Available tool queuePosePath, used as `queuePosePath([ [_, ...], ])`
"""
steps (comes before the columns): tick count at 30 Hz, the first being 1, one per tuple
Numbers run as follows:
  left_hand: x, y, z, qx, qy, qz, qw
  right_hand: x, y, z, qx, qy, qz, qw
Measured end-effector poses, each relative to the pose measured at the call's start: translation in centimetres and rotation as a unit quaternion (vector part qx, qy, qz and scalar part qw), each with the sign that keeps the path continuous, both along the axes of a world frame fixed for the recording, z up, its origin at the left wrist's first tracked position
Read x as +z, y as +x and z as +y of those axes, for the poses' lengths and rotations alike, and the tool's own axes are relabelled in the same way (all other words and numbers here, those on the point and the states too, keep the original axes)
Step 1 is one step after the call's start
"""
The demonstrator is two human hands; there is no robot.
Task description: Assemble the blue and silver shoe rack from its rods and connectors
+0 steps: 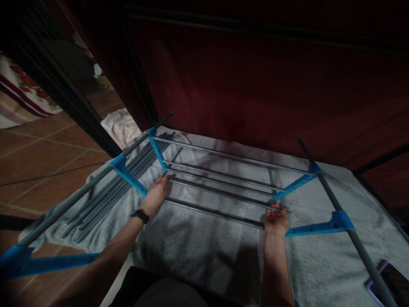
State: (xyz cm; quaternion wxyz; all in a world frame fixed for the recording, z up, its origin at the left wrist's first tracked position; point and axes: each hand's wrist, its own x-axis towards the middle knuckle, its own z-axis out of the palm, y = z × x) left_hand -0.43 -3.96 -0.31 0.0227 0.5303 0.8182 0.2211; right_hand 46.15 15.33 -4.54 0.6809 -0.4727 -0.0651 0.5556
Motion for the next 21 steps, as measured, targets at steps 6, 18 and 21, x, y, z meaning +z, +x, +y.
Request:
queuePosePath([
  [6, -0.2, -0.3, 0.3, -0.021, 0.059, -0.075, 0.995, 0.2, -0.2, -0.1, -0.016, -0.014, 0.009, 1.000],
  [18, -0.6, -1.2, 2.0, 0.096, 0.186, -0.447, 0.869, -0.5, 0.1, 0.3, -0.010, 0.007, 0.013, 1.000],
  [21, -0.7, -1.3, 2.4, 0.113, 0.210, -0.474, 0.848, -0.5, 0.2, 0.3, -0.008, 0.000, 0.022, 1.000],
])
